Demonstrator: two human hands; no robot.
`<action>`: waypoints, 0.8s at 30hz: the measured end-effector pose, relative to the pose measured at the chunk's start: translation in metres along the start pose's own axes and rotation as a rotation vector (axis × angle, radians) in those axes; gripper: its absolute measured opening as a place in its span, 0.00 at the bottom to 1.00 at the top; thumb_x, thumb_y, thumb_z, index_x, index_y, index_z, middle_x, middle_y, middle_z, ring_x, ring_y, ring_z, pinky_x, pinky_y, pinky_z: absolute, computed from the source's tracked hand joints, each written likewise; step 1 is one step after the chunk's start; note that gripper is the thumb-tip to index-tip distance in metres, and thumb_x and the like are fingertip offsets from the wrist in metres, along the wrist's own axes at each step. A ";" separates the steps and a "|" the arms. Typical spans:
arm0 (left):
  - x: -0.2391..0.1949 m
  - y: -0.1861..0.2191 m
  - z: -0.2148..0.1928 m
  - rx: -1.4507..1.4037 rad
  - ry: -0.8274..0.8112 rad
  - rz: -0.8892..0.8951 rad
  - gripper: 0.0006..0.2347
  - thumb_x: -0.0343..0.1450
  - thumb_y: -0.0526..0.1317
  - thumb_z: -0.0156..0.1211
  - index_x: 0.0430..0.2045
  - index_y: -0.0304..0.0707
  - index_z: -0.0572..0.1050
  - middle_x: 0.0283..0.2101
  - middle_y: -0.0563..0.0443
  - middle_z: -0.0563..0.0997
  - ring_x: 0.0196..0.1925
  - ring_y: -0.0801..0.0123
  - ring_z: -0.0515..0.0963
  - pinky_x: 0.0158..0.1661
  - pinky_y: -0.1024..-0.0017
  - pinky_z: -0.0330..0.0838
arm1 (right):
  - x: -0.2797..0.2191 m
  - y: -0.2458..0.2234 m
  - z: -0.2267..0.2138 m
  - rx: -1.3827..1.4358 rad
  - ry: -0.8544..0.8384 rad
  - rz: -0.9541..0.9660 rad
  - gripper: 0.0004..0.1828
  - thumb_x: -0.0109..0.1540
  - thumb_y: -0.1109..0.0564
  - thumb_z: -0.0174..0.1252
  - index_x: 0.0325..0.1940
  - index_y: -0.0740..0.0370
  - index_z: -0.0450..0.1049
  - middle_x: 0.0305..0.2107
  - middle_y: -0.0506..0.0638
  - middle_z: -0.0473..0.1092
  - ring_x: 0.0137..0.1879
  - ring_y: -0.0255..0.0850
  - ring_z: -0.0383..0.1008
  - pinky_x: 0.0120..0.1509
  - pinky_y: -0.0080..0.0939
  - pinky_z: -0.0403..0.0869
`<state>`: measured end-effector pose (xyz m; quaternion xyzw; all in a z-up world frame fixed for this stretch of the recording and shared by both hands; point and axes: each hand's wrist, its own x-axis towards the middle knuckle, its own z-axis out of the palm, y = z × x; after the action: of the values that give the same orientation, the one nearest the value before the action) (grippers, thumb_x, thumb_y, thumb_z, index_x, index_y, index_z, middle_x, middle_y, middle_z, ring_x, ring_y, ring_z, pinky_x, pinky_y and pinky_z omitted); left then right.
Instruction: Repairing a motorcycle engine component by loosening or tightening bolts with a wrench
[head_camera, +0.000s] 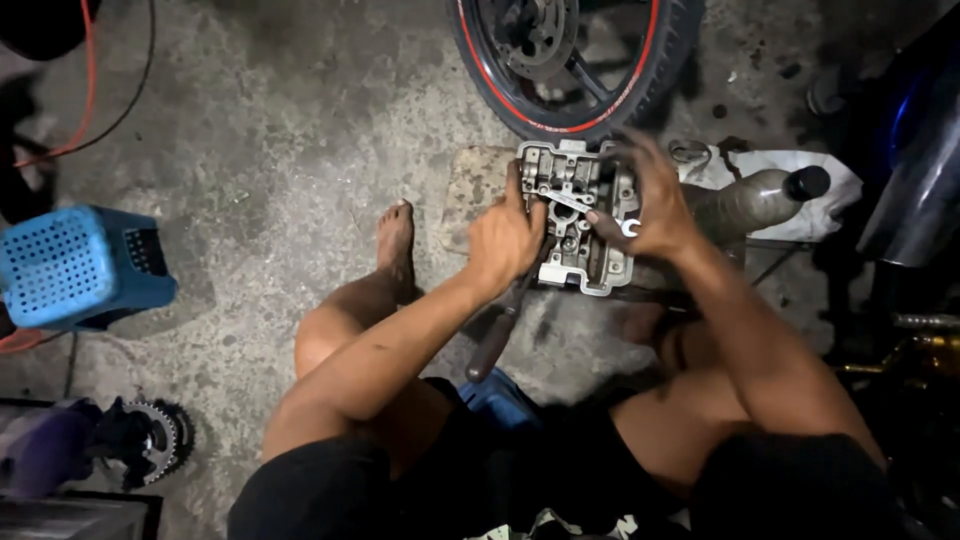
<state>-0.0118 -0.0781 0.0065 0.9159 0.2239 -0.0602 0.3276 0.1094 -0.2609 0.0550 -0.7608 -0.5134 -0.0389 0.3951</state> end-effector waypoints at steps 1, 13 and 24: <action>-0.002 0.002 -0.001 -0.004 -0.002 0.003 0.31 0.74 0.53 0.39 0.74 0.42 0.47 0.45 0.28 0.82 0.47 0.36 0.84 0.48 0.43 0.76 | -0.001 0.001 0.001 -0.005 -0.001 0.002 0.37 0.55 0.40 0.67 0.59 0.67 0.68 0.61 0.71 0.63 0.66 0.72 0.65 0.68 0.65 0.64; -0.009 0.003 -0.005 -0.018 0.049 0.035 0.31 0.75 0.52 0.40 0.74 0.39 0.48 0.41 0.29 0.82 0.45 0.36 0.85 0.45 0.44 0.77 | -0.021 0.040 0.007 0.407 0.059 0.428 0.48 0.56 0.53 0.76 0.66 0.62 0.48 0.64 0.62 0.66 0.67 0.59 0.68 0.64 0.56 0.73; 0.000 -0.006 0.011 -0.121 0.036 0.043 0.31 0.73 0.50 0.39 0.73 0.36 0.50 0.42 0.25 0.81 0.45 0.31 0.83 0.47 0.40 0.75 | 0.024 0.113 0.026 0.137 0.072 0.810 0.28 0.51 0.39 0.82 0.43 0.59 0.82 0.37 0.59 0.78 0.43 0.50 0.78 0.42 0.47 0.77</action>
<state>-0.0138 -0.0804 -0.0052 0.8999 0.2133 -0.0231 0.3796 0.2039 -0.2442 -0.0149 -0.8714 -0.1594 0.1275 0.4460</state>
